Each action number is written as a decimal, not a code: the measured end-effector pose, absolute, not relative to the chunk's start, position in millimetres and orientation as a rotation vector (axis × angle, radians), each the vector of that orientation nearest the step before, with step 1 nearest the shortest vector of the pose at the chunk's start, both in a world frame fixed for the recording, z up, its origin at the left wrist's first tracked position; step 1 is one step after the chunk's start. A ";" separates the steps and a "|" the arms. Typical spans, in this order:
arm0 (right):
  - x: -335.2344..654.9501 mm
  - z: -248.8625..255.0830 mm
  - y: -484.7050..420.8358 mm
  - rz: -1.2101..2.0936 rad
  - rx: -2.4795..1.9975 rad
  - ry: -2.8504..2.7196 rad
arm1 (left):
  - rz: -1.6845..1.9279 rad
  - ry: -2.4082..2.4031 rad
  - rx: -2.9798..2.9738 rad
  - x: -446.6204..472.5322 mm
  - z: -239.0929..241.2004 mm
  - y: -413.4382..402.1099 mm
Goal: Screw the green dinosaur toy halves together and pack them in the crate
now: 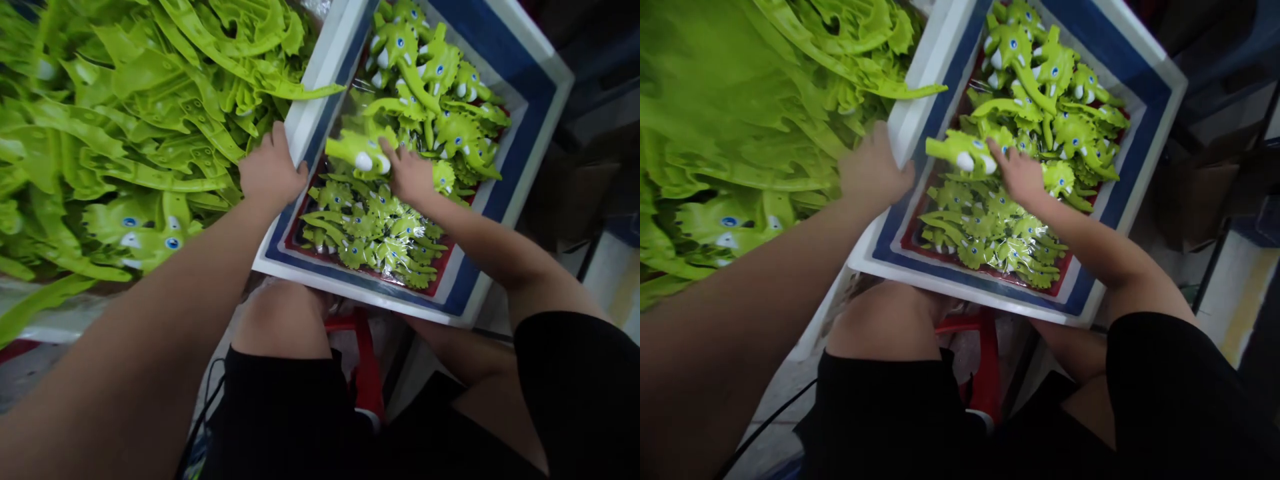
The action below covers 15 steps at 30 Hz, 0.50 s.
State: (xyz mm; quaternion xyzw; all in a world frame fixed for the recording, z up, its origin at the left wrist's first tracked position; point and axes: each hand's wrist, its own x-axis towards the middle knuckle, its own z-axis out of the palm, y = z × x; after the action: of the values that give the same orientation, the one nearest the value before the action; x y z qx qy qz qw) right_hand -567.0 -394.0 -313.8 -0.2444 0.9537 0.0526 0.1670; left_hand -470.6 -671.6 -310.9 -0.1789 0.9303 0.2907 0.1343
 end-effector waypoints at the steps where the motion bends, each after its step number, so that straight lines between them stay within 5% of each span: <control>1: -541.9 -311.7 -394.1 0.140 -0.664 2.634 | 0.821 2.704 -0.507 -470.0 -308.4 -670.4; 8: -422.8 -338.3 -379.1 0.052 -0.653 2.232 | 0.628 2.780 -0.439 -468.8 -295.8 -662.6; 15: -485.4 -358.5 -378.3 -0.071 -0.591 2.489 | 0.400 2.760 -0.479 -474.7 -296.1 -658.4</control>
State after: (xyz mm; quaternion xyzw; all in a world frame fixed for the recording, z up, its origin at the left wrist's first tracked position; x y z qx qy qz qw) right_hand -485.4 -378.3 -358.5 -0.2212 0.9316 -0.0266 0.2871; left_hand -474.7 -658.4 -296.1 -0.1672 0.9635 0.1397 0.1554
